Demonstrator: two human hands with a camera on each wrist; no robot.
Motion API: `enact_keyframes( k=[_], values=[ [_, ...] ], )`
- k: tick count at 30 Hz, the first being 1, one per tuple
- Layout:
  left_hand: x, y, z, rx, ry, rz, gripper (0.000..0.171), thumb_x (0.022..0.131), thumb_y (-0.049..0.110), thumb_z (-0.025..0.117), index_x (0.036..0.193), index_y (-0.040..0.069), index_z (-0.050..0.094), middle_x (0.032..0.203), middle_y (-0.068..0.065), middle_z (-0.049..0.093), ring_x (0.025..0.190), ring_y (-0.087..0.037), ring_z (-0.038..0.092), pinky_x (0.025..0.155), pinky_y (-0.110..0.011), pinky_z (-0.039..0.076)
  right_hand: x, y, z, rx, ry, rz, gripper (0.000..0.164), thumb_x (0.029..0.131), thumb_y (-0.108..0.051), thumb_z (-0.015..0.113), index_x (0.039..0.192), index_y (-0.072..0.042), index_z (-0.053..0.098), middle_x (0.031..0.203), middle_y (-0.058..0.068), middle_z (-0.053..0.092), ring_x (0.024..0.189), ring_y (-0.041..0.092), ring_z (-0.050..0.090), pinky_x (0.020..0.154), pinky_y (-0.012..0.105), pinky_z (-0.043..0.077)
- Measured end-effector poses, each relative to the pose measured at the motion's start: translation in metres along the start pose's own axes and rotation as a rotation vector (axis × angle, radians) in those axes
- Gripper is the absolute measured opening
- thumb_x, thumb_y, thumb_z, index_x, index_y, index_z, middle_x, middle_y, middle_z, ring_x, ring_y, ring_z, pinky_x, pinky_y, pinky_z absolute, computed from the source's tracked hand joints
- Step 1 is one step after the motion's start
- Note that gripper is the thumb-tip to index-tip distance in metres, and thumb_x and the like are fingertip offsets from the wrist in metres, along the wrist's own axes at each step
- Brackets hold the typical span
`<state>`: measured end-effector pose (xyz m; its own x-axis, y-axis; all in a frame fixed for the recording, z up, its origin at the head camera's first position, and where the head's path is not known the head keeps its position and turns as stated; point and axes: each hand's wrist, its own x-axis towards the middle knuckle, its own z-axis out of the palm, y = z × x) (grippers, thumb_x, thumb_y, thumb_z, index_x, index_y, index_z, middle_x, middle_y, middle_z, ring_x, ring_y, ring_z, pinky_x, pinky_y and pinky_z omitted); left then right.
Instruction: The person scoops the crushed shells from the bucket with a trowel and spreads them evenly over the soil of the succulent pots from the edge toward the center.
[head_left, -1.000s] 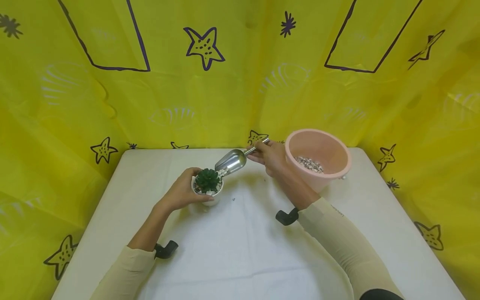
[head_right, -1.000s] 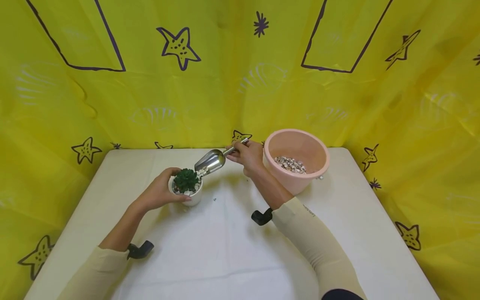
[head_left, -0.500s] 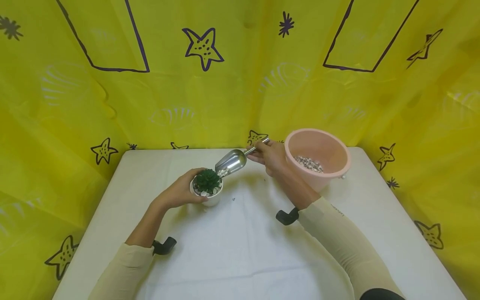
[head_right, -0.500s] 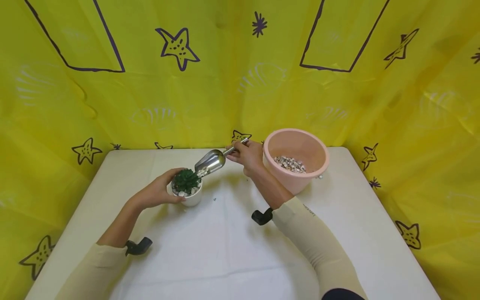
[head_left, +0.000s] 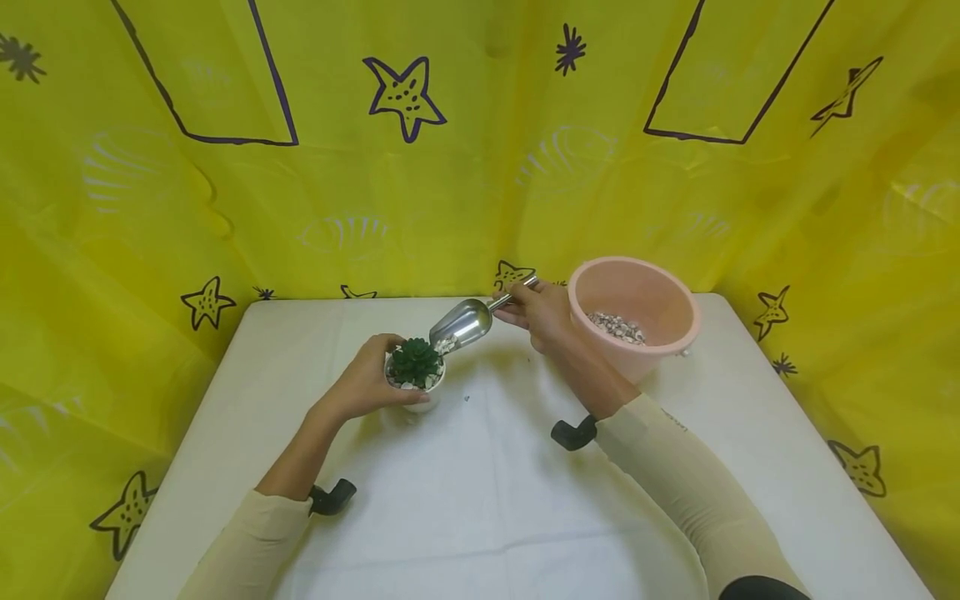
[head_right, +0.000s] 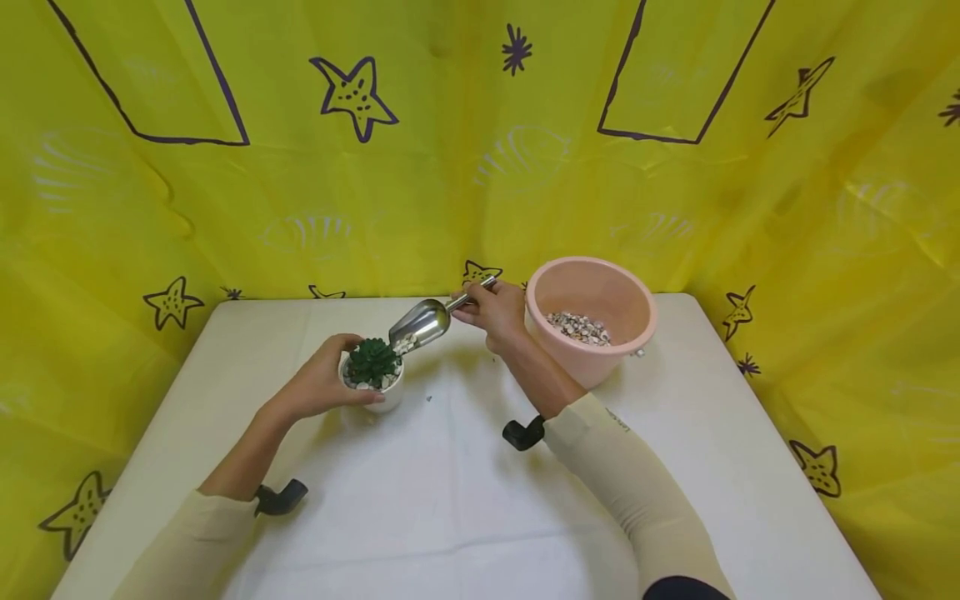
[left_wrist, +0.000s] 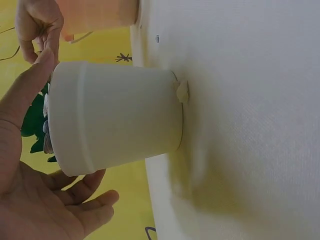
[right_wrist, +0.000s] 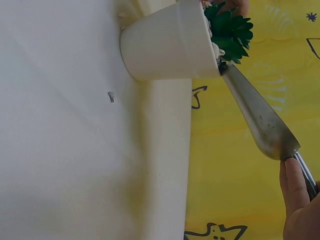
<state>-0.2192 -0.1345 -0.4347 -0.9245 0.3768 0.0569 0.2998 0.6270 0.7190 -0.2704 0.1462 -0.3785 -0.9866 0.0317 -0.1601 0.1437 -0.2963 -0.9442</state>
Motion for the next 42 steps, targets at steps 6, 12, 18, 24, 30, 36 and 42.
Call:
enact_keyframes(
  k=[6,12,18,24,30,36,42],
  values=[
    [-0.0015,0.0011,0.0004,0.024,0.018,-0.016,0.107,0.058,0.054,0.085,0.134,-0.005,0.038,0.131,-0.02,0.044,0.12,-0.034,0.042,0.099,-0.049,0.037,0.0007,0.0003,0.0003,0.007,0.008,0.001,0.03,0.096,-0.004,0.052,0.114,0.018,0.046,0.098,0.023,0.063,0.08,0.025,0.069,0.074,0.035,0.055],
    [-0.0021,0.0009,-0.0009,0.027,0.011,-0.01,0.105,0.06,0.053,0.084,0.134,-0.004,0.039,0.134,-0.019,0.044,0.124,-0.034,0.041,0.101,-0.049,0.035,0.0026,0.0014,0.0002,0.014,0.013,0.0,0.023,0.095,-0.003,0.052,0.109,0.016,0.049,0.096,0.022,0.064,0.079,0.024,0.069,0.074,0.035,0.055],
    [-0.0017,0.0,-0.0033,0.011,-0.004,0.021,0.095,0.063,0.042,0.085,0.134,-0.003,0.04,0.133,-0.018,0.045,0.121,-0.033,0.043,0.1,-0.049,0.037,0.003,0.0015,0.0,0.023,0.017,0.001,0.017,0.095,-0.004,0.052,0.102,0.011,0.052,0.098,0.024,0.064,0.079,0.025,0.069,0.074,0.036,0.055],
    [-0.0018,-0.0014,-0.0041,-0.025,-0.041,0.022,0.092,0.065,0.033,0.085,0.137,0.0,0.038,0.134,-0.017,0.044,0.12,-0.033,0.045,0.098,-0.05,0.039,0.002,0.001,0.0006,0.012,0.015,0.015,0.023,0.096,-0.005,0.052,0.108,0.015,0.049,0.108,0.029,0.06,0.081,0.025,0.069,0.074,0.035,0.055],
    [-0.0011,-0.0029,-0.0029,-0.042,-0.061,0.049,0.09,0.066,0.026,0.083,0.139,0.001,0.037,0.135,-0.017,0.043,0.121,-0.033,0.044,0.099,-0.049,0.038,0.0011,0.0011,0.0008,0.024,0.011,0.022,0.029,0.096,-0.005,0.052,0.114,0.017,0.045,0.118,0.036,0.053,0.081,0.025,0.069,0.075,0.034,0.054],
    [-0.0013,-0.0033,-0.0041,-0.058,-0.088,0.062,0.089,0.068,0.021,0.08,0.142,0.003,0.035,0.139,-0.017,0.039,0.124,-0.033,0.042,0.1,-0.049,0.037,0.0021,0.0014,0.0003,0.027,0.021,0.024,0.025,0.095,-0.004,0.053,0.11,0.016,0.048,0.116,0.035,0.054,0.077,0.023,0.069,0.074,0.034,0.055],
    [-0.0011,-0.002,-0.0076,-0.089,-0.124,0.069,0.088,0.068,0.017,0.079,0.143,0.006,0.033,0.14,-0.015,0.038,0.126,-0.032,0.04,0.102,-0.049,0.035,0.0021,0.0004,0.0004,0.031,0.024,0.02,0.028,0.095,-0.003,0.053,0.113,0.017,0.047,0.113,0.034,0.056,0.077,0.024,0.069,0.074,0.035,0.055]
  ],
)
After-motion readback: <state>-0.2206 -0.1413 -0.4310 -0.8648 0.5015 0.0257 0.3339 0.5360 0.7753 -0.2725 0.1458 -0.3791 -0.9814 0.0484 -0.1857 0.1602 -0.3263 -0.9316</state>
